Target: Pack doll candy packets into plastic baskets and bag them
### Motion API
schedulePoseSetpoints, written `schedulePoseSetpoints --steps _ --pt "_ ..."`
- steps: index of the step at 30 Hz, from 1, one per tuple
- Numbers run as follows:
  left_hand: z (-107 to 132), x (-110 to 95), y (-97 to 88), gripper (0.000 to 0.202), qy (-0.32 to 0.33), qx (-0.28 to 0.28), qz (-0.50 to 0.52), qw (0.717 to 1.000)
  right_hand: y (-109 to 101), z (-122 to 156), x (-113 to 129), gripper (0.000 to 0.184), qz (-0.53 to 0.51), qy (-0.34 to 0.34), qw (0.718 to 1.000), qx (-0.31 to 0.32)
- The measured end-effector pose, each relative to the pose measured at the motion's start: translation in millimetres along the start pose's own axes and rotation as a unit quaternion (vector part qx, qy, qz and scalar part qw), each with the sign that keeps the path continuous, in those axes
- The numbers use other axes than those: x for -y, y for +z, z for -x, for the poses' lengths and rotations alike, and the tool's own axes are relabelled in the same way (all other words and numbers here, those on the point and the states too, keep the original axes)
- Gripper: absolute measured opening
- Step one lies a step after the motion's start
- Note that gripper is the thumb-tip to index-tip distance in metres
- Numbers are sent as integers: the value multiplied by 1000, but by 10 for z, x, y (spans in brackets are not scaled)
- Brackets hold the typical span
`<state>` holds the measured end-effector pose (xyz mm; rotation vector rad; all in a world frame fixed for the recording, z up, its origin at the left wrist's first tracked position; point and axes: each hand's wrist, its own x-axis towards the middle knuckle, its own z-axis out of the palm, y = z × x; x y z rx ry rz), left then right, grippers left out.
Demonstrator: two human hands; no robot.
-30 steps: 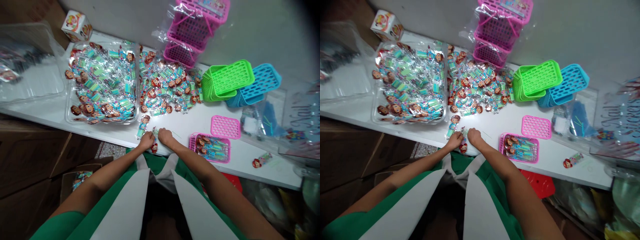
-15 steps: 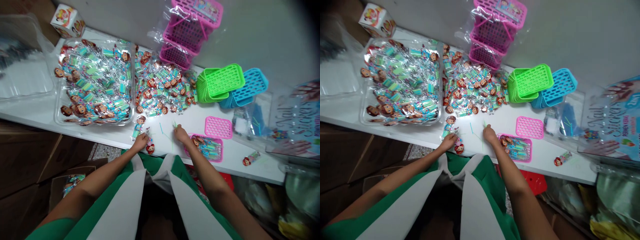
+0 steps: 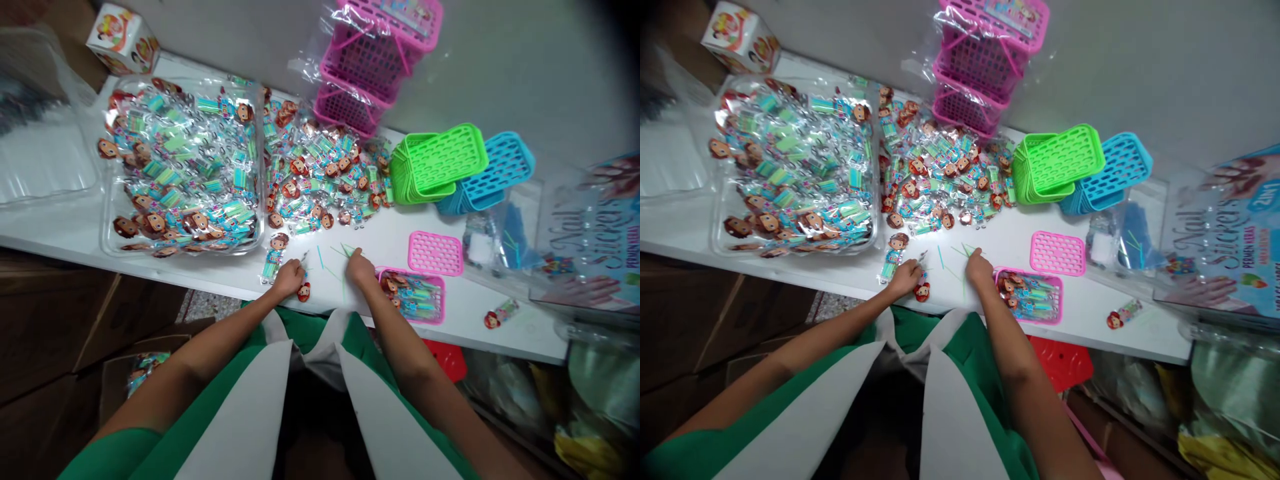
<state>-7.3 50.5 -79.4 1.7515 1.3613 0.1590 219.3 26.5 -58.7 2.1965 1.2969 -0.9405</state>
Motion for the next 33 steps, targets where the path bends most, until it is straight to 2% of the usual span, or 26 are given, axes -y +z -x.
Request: schedulePoseSetpoints --steps 4,8,15,19,24,28,31,33 --pt "-10 -19 31 20 -4 9 27 1000 -76 -45 14 38 8 -8 1000 -23" --pt "33 19 -15 21 -8 9 54 998 -162 -122 5 41 13 -1 999 -52" --pt "116 104 -120 23 -22 -6 91 996 -249 -220 6 33 11 -9 999 -29" --pt "133 118 -148 23 -26 -14 111 993 -247 -243 56 36 0 -13 998 -53" --pt "153 121 -167 22 -32 -19 128 991 -285 -350 168 41 -15 -34 997 -70" --pt "166 104 -173 22 -32 -18 135 990 -309 -427 375 43 -12 -51 996 -68" --pt "171 97 -182 21 -30 -15 140 990 -356 -458 486 37 4 -68 996 -49" --pt "176 105 -191 20 -29 -14 144 989 -397 -442 463 34 18 -79 996 -37"
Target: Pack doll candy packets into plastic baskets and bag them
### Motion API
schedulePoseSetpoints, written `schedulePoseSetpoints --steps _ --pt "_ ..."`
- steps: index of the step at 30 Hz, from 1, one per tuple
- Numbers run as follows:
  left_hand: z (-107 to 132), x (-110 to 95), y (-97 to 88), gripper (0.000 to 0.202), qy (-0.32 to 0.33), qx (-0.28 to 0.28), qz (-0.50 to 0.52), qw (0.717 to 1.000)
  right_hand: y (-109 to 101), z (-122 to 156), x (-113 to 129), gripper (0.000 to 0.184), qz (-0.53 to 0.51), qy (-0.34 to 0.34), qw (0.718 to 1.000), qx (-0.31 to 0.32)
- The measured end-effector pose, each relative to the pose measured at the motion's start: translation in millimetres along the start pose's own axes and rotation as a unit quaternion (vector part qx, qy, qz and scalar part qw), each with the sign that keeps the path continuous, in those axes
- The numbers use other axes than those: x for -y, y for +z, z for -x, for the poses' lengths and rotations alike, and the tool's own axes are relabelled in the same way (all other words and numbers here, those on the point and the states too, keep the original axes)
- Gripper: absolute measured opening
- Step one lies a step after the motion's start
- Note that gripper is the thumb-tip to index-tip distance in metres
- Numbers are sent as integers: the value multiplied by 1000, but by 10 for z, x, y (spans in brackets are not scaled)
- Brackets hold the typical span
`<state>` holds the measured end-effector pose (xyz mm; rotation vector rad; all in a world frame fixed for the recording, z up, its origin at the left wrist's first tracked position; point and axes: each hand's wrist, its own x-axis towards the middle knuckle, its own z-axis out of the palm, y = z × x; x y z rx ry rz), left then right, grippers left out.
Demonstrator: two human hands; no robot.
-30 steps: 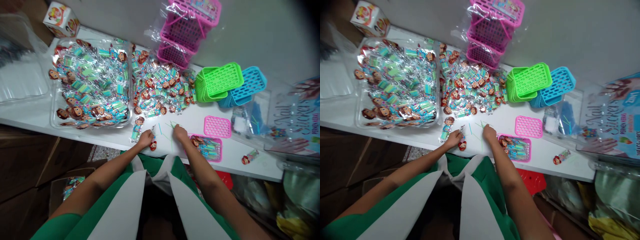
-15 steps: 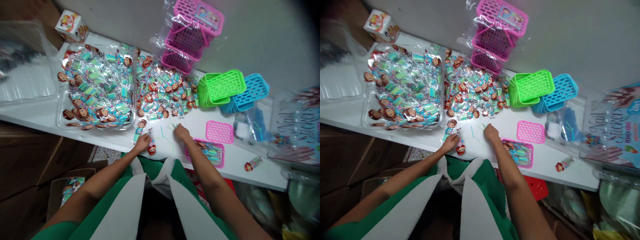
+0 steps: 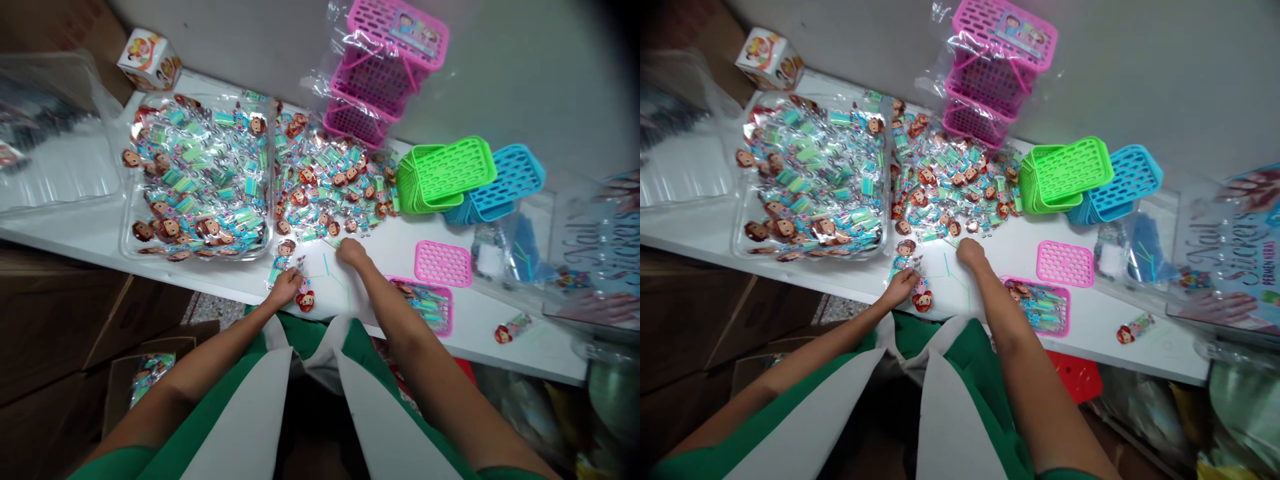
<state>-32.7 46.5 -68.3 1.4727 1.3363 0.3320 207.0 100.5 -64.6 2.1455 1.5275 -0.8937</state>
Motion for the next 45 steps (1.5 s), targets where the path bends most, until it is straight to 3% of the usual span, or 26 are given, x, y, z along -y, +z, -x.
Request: schedulePoseSetpoints --steps 7,18,23,29,34,38,45 --pt "23 63 -36 20 -11 -9 11 1000 76 362 -286 40 41 -12 999 20" --pt "96 -8 -129 22 -16 -4 -2 1000 250 509 -233 31 76 -43 995 37" --pt "131 1 -169 22 -26 -10 -1 1000 150 511 -117 34 80 -66 995 4" --pt "155 -1 -171 19 -23 3 1 1000 -93 233 169 34 150 -170 974 -4" --pt "176 29 -212 20 -28 -5 6 1000 -168 174 100 26 160 -164 973 17" --pt "157 59 -227 20 -31 -12 16 999 -23 331 58 27 150 -140 979 18" --pt "127 32 -206 20 -33 -9 12 999 300 493 306 25 108 -116 987 19"
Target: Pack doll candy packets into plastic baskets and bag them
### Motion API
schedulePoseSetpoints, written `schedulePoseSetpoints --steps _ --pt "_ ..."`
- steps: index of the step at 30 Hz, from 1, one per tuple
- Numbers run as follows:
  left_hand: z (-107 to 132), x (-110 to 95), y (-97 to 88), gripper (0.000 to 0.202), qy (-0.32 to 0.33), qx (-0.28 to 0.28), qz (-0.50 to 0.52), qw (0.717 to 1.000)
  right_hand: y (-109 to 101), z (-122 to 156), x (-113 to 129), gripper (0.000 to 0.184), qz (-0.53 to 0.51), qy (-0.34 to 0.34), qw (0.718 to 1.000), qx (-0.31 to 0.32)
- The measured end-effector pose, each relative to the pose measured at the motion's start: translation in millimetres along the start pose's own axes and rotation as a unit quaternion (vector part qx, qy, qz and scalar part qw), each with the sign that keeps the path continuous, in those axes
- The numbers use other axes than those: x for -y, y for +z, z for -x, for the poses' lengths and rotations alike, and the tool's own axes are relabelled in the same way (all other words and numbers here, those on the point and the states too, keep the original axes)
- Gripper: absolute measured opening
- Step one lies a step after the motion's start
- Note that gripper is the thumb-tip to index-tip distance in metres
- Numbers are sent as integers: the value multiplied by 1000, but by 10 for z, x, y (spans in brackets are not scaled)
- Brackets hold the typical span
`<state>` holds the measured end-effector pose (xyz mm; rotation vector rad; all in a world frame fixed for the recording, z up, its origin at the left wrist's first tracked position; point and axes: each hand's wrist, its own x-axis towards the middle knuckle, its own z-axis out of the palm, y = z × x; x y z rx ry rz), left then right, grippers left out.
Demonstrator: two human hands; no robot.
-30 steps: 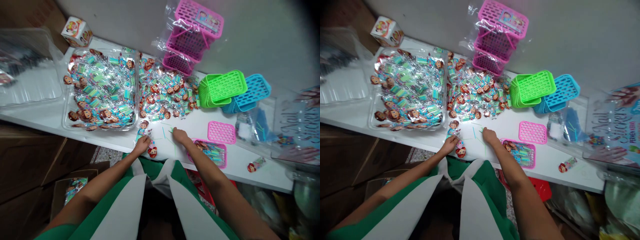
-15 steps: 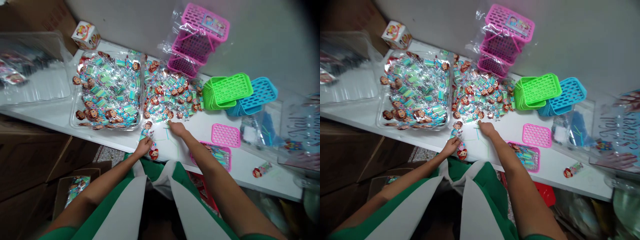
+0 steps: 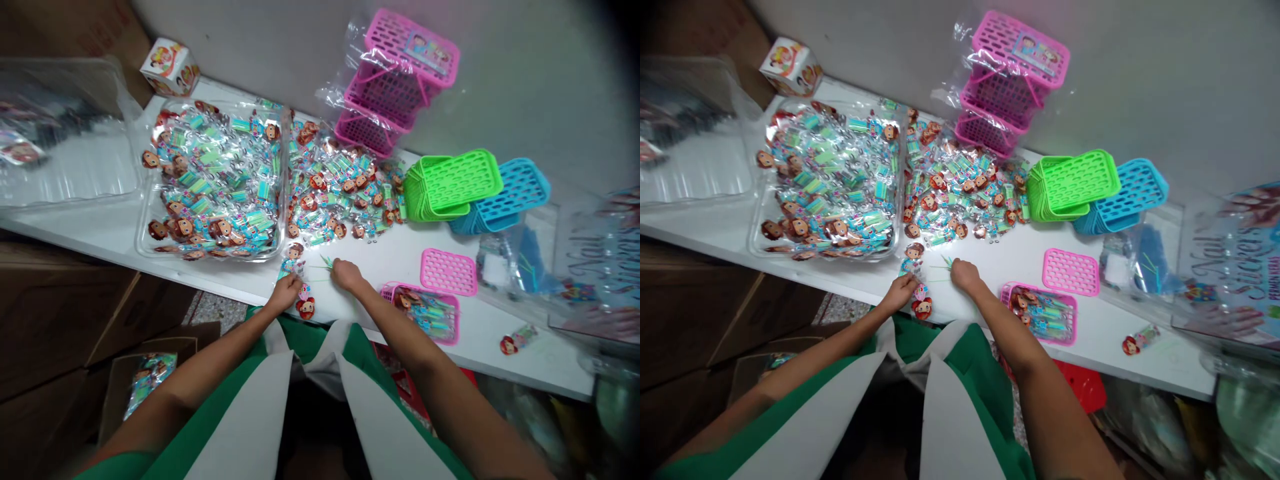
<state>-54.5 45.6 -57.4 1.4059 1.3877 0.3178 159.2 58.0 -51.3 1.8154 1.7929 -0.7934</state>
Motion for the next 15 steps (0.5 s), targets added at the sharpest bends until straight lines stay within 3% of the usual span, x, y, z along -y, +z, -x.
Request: schedulePoseSetpoints --steps 8,15 --pt "26 28 -26 20 2 -6 -1 1000 -120 -41 -118 31 -19 28 999 -8" --pt "5 44 -36 21 -1 -14 4 1000 -164 176 -448 28 -49 56 997 -8"
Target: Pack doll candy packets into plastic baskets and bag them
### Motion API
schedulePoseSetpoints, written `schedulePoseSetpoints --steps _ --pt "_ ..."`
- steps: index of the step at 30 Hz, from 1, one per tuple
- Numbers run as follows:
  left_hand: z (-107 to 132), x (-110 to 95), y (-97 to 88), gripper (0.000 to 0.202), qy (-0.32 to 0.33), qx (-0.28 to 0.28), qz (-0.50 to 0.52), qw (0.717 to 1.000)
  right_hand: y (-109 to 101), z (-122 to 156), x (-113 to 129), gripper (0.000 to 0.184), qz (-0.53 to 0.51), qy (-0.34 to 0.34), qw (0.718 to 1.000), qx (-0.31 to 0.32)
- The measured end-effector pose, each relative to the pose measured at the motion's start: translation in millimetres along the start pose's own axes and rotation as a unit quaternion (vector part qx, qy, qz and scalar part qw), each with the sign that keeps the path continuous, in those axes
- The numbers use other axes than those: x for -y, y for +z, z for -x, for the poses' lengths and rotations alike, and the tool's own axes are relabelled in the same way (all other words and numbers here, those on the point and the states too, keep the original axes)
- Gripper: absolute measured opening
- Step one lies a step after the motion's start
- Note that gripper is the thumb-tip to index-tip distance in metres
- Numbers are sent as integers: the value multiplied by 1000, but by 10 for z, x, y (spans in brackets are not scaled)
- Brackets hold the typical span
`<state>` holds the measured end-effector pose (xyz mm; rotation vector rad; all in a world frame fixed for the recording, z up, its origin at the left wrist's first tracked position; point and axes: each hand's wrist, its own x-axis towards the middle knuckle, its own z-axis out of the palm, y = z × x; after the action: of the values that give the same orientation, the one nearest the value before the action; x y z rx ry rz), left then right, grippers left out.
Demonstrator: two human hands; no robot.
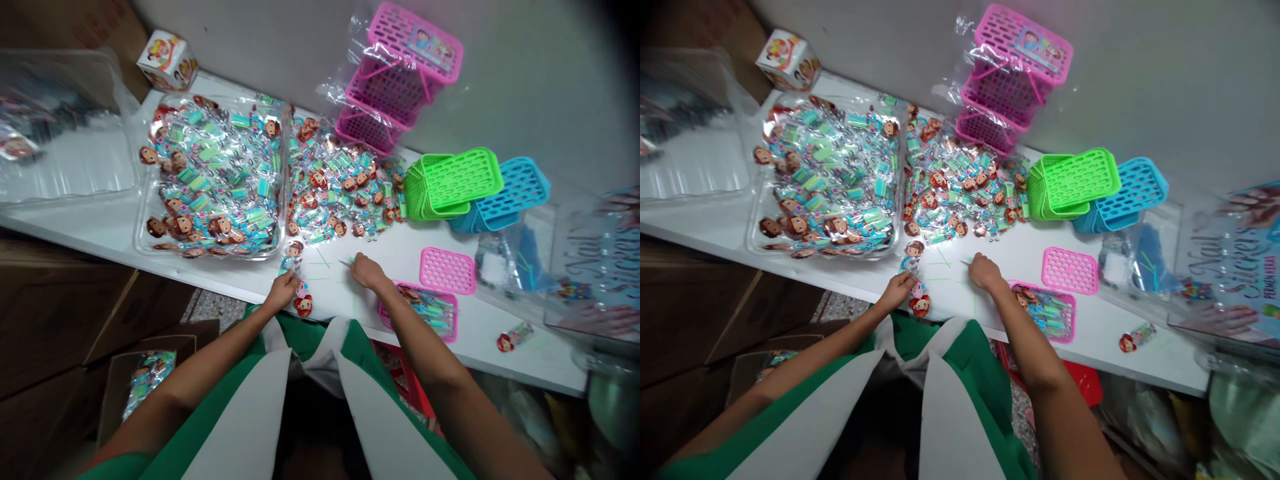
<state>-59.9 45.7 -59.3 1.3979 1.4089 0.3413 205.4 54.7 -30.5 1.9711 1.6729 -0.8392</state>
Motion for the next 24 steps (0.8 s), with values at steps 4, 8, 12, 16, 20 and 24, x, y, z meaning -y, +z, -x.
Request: schedulePoseSetpoints --steps 4,8,12,16,20,24 --pt "-30 -16 22 21 3 3 2 1000 338 314 -109 33 -25 45 999 6" --pt "-44 -22 39 21 6 7 1 1000 807 610 -41 32 -49 95 994 17" --pt "-31 -15 53 19 7 13 -1 1000 907 633 51 23 -11 39 999 20" --pt "-7 -8 60 19 13 13 -3 1000 666 422 83 27 41 -20 999 -12" --pt "9 3 43 20 16 6 0 1000 471 239 83 25 69 -48 996 14" --pt "19 20 14 20 13 -9 11 1000 413 213 117 24 81 -68 994 23"
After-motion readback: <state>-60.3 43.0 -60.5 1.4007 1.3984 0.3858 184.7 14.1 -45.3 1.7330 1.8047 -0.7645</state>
